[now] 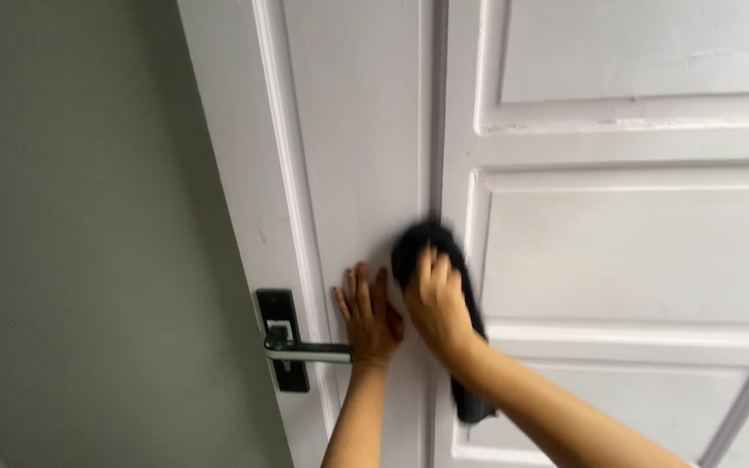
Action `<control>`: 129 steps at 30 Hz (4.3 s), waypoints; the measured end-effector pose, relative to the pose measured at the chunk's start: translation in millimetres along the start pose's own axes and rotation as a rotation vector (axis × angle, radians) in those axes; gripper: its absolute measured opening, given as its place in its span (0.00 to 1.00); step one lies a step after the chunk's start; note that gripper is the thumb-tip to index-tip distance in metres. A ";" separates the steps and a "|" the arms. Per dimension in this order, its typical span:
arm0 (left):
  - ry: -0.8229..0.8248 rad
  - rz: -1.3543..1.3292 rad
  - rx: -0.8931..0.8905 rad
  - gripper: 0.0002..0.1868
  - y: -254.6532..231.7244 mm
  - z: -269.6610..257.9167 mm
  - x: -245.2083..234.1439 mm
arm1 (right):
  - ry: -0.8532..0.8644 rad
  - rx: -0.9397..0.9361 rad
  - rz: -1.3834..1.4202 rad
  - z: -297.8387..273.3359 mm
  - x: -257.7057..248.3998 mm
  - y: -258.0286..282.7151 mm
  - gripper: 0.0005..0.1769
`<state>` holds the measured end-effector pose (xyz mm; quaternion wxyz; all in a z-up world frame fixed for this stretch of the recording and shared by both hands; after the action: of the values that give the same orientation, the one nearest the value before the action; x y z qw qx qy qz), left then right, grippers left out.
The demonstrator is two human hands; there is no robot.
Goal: Cleaning a white wooden door and its handle using a black cloth.
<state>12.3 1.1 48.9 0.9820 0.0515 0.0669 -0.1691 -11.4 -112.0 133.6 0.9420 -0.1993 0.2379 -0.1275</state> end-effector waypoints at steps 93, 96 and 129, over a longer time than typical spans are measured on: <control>0.000 0.051 0.053 0.33 -12.3 3.3 -6.7 | -0.616 0.469 0.593 15.8 68.7 -350.2 0.26; 0.008 0.064 0.051 0.33 -12.2 3.0 -7.0 | -0.561 0.303 0.521 10.6 41.6 -334.4 0.35; -0.036 0.041 0.057 0.33 -11.5 2.7 -9.7 | -0.486 0.210 0.398 9.8 42.9 -299.8 0.41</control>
<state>-0.4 -6.8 52.1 0.9844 0.0780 0.0430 -0.1518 -13.4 -389.5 255.2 0.9931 -0.0752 0.0259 0.0867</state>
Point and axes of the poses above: each hand's wrist, its own z-axis towards the middle knuckle, its own x-axis out of the palm, y = z × x, the point moved 5 cm from there along z, towards the middle knuckle, and after that the axes turned 9 degrees about x, right-handed, at the moved point
